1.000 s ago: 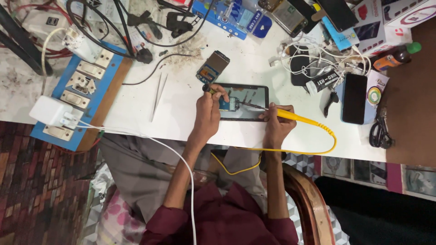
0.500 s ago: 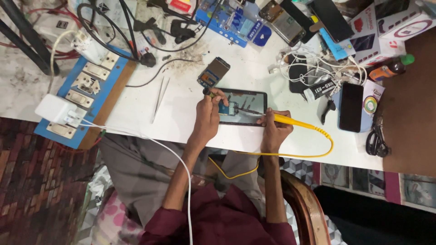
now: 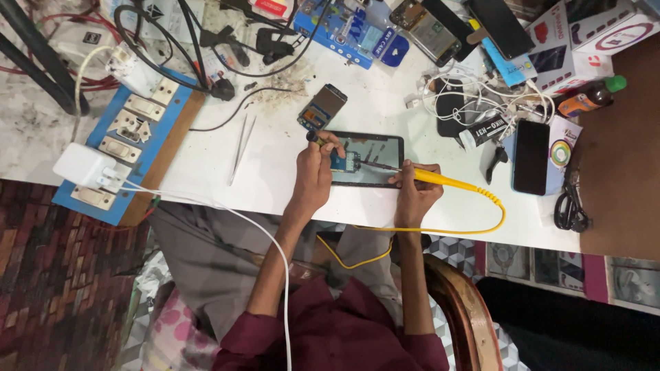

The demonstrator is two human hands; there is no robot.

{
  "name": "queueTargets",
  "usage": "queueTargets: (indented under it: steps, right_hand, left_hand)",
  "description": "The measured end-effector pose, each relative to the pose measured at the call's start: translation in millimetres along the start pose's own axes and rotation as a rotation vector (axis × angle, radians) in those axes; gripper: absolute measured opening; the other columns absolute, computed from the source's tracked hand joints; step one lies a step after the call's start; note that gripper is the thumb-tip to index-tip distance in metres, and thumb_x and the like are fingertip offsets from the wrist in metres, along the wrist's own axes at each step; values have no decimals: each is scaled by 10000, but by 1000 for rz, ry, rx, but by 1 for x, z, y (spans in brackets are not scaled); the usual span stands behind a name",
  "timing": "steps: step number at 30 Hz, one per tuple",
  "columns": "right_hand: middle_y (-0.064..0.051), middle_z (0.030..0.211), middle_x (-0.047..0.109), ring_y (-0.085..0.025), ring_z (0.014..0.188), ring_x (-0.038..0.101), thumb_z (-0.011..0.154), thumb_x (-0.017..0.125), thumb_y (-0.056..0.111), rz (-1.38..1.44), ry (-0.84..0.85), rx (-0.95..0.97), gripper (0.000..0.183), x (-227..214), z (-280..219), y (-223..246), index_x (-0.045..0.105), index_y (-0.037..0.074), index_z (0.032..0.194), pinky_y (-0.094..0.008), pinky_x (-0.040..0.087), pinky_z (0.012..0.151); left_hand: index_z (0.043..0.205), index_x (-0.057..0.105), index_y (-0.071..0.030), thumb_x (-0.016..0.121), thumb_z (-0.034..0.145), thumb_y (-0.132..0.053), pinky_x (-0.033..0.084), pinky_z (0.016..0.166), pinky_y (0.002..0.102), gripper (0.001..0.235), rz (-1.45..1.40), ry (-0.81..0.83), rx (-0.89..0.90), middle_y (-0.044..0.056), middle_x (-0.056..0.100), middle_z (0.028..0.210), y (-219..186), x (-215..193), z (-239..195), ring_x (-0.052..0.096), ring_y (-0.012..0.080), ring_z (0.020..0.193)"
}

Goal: The person uses a soldering iron and tweezers to work on a small circuit board placed on a tablet screen. They repeatedly heat and adjust components on the board throughout the clip.

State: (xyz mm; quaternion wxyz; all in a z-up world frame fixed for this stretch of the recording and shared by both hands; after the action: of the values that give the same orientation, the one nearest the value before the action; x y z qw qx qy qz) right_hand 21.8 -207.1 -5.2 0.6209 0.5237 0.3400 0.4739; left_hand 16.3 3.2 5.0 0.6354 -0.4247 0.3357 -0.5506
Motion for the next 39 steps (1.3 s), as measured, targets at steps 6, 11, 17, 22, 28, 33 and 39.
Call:
queueTargets:
  steps: [6, 11, 17, 22, 28, 33, 39]
  right_hand:
    - [-83, 729, 646, -111, 598, 611, 1012, 683, 19, 74, 9, 4, 147, 3, 3, 1, 547, 6, 958, -225, 488, 592]
    - [-83, 726, 648, -111, 591, 607, 1015, 677, 26, 66, 15, -3, 146, 2, 2, 1, 546, 4, 955, -224, 485, 588]
    - [-77, 700, 641, -118, 571, 609, 1012, 669, 31, 92, -28, -2, 152, 1, 4, -4, 533, 13, 947, -226, 479, 571]
    - [-75, 699, 643, -120, 573, 612, 1016, 675, 34, 74, -32, 15, 141, -1, 3, -5, 560, 12, 936, -229, 477, 572]
    - [-81, 708, 658, -115, 588, 625, 1013, 679, 25, 69, 18, 5, 133, 2, 3, -2, 570, 16, 938, -217, 453, 571]
    - [-73, 722, 658, -110, 600, 629, 1000, 687, 5, 52, 7, 10, 138, 4, 1, 4, 557, 16, 955, -213, 468, 582]
    - [-68, 811, 633, -108, 682, 638, 1011, 672, -4, 83, 62, -28, 160, 8, -6, 11, 513, 17, 1005, -231, 536, 663]
  left_hand:
    - [1153, 497, -17, 334, 1146, -102, 500, 728, 308, 183, 25, -10, -50, 103, 665, 880, 0, 1, 3, 621, 175, 765]
    - [1146, 501, -19, 327, 1139, -112, 479, 673, 306, 198, 46, 1, -91, 96, 668, 874, -1, 1, 3, 588, 166, 707]
    - [1134, 503, -14, 329, 1121, -100, 441, 607, 293, 194, 27, 8, -123, 91, 672, 873, 1, -1, 3, 506, 139, 613]
    - [1152, 497, -13, 315, 1137, -94, 451, 637, 282, 200, 23, 9, -52, 89, 665, 888, -1, -1, 2, 524, 123, 664]
    - [1140, 502, -25, 322, 1143, -117, 439, 613, 276, 202, 20, 6, -66, 79, 670, 879, -4, -1, 2, 501, 113, 628]
    - [1132, 497, -11, 324, 1114, -117, 425, 580, 290, 203, 59, 13, -148, 92, 676, 863, -4, 0, 2, 484, 141, 587]
    - [1140, 496, -12, 326, 1109, -82, 489, 708, 308, 186, 35, 7, -86, 114, 670, 876, 2, 1, 1, 612, 177, 734]
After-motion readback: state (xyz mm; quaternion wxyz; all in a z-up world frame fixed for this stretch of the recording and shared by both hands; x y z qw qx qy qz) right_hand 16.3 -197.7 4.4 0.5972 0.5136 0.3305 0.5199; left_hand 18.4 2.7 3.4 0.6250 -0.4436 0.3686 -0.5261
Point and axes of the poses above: each hand's wrist, its own z-axis towards the middle knuckle, its own x-axis out of the palm, y = z × x, the point moved 2 cm from there along z, towards the middle knuckle
